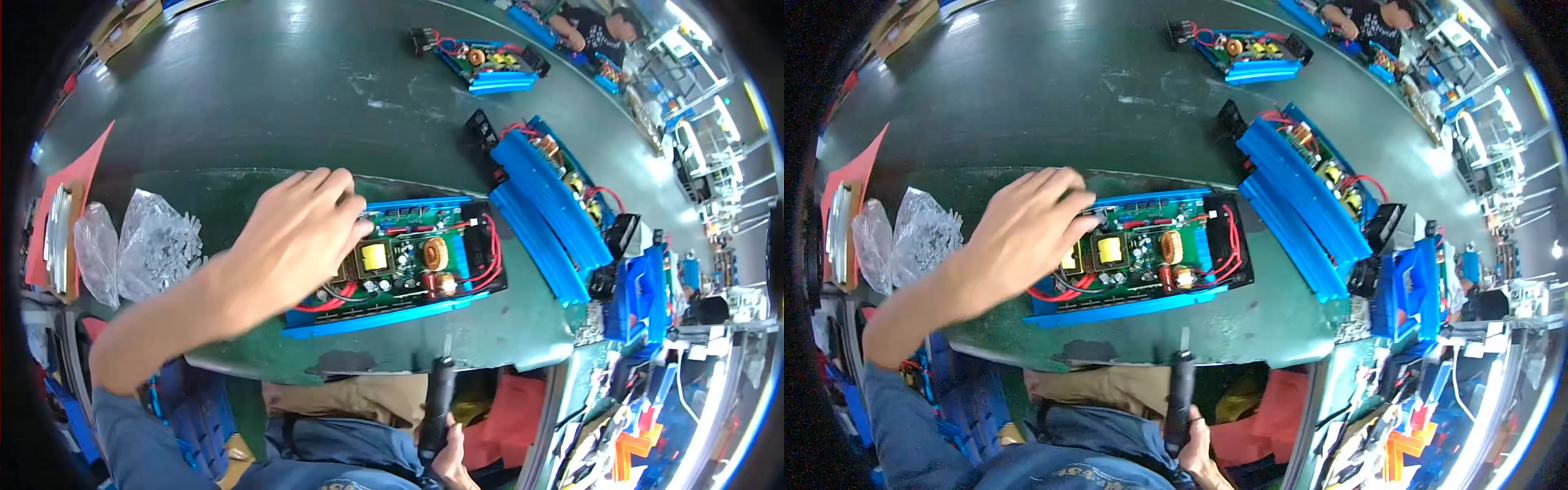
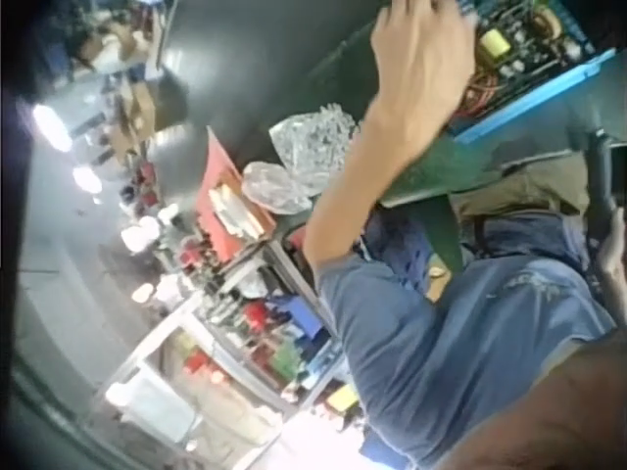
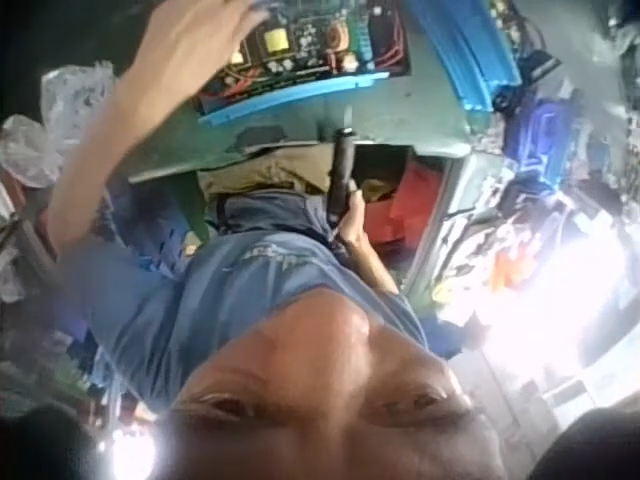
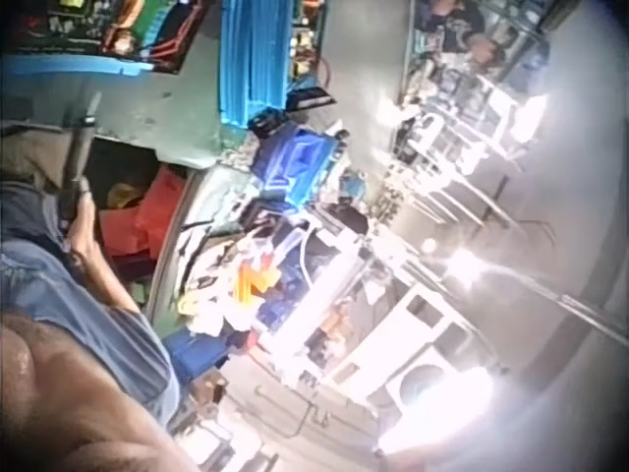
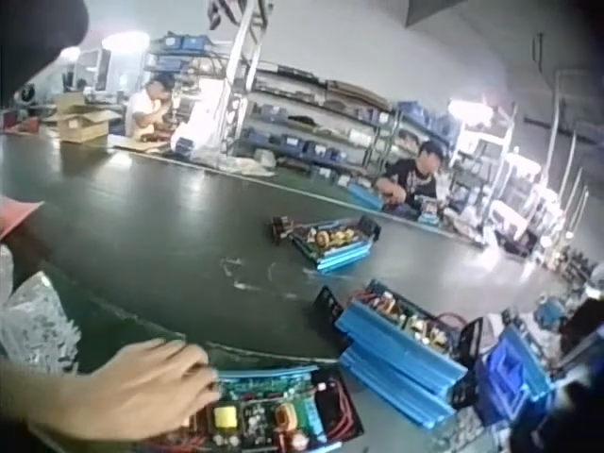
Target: Assembling internal components of power inverters and securing them using an electric screwdriver.
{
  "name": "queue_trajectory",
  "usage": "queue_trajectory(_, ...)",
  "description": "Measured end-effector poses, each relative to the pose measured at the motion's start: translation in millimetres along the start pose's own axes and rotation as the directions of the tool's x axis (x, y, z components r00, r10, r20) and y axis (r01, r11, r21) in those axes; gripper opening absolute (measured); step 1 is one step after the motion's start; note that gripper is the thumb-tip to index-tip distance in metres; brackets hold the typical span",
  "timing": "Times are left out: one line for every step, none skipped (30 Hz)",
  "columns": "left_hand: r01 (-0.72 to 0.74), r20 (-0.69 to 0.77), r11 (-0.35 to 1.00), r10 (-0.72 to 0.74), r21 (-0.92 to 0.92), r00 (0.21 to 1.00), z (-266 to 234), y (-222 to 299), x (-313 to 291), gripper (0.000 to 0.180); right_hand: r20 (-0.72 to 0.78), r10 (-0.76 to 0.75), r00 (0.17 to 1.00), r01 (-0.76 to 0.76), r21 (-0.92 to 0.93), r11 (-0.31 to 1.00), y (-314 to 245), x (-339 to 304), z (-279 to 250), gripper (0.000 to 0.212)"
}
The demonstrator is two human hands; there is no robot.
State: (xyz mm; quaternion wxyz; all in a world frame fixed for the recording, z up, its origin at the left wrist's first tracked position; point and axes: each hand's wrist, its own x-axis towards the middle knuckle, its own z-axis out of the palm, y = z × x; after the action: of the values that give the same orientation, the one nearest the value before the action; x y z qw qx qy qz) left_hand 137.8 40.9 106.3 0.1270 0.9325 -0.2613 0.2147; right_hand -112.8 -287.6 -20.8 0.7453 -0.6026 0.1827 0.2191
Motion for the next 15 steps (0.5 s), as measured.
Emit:
queue_trajectory(0.067, 0.228, 0.998, -0.069, 0.018, 0.971, 8, -6, 7, 0.028, -0.099, -0.008, 0.995, 0.009, 0.015, 1.0, -11, 3, -2, 0.066)
queue_trajectory(0.125, 0.447, 0.991, -0.131, 0.044, 0.885, 16, -10, 15, 0.036, -0.075, -0.154, 0.985, 0.147, -0.091, 0.985, -36, 6, -1, 0.047)
queue_trajectory(0.089, 0.438, 0.996, -0.087, 0.015, 0.895, 23, -15, 22, 0.043, -0.134, -0.132, 0.982, 0.112, -0.145, 0.983, -49, 6, -5, 0.037)
queue_trajectory(0.052, 0.429, 0.999, -0.042, -0.013, 0.902, 29, -19, 28, 0.049, -0.195, -0.112, 0.974, 0.074, -0.194, 0.978, -60, 6, -8, 0.031)
queue_trajectory(0.044, 0.421, 0.999, -0.035, -0.012, 0.906, 33, -22, 34, 0.049, -0.293, -0.062, 0.954, -0.005, -0.222, 0.975, -80, 6, -3, 0.031)
queue_trajectory(-0.008, 0.48, 1.0, 0.011, -0.008, 0.877, 36, -26, 37, 0.053, -0.283, -0.078, 0.956, -0.01, -0.299, 0.954, -85, 7, -11, 0.032)
queue_trajectory(-0.061, 0.537, 0.998, 0.054, -0.005, 0.842, 36, -31, 41, 0.056, -0.277, -0.103, 0.955, -0.004, -0.361, 0.933, -91, 8, -15, 0.034)
queue_trajectory(-0.052, 0.582, 0.999, 0.047, -0.008, 0.812, 37, -33, 46, 0.063, -0.275, -0.128, 0.953, 0.001, -0.421, 0.907, -97, 11, -20, 0.036)
queue_trajectory(-0.017, 0.633, 1.0, 0.015, -0.003, 0.774, 36, -35, 51, 0.063, -0.297, -0.169, 0.94, 0.015, -0.457, 0.889, -101, 14, -24, 0.042)
queue_trajectory(0.017, 0.681, 1.0, -0.017, 0.006, 0.732, 35, -36, 53, 0.063, -0.304, -0.207, 0.93, 0.002, -0.559, 0.829, -107, 18, -29, 0.047)
queue_trajectory(0.001, 0.65, 1.0, 0.008, -0.014, 0.76, 31, -35, 50, 0.063, -0.307, -0.242, 0.92, -0.017, -0.65, 0.76, -112, 22, -35, 0.052)
queue_trajectory(0.045, 0.664, 0.998, -0.012, -0.033, 0.748, 27, -34, 48, 0.064, -0.204, -0.402, 0.893, 0.09, -0.792, 0.603, -114, 29, -41, 0.059)
queue_trajectory(0.092, 0.678, 0.994, -0.033, -0.051, 0.734, 24, -34, 44, 0.064, -0.202, -0.397, 0.895, 0.081, -0.803, 0.591, -120, 33, -44, 0.059)
queue_trajectory(0.084, 0.637, 0.996, -0.069, 0.006, 0.768, 31, -38, 33, 0.065, -0.195, -0.389, 0.9, 0.073, -0.814, 0.576, -129, 39, -43, 0.059)
queue_trajectory(0.126, 0.669, 0.992, -0.104, 0.015, 0.736, 26, -33, 31, 0.064, -0.18, -0.442, 0.879, 0.07, -0.868, 0.492, -128, 47, -51, 0.06)
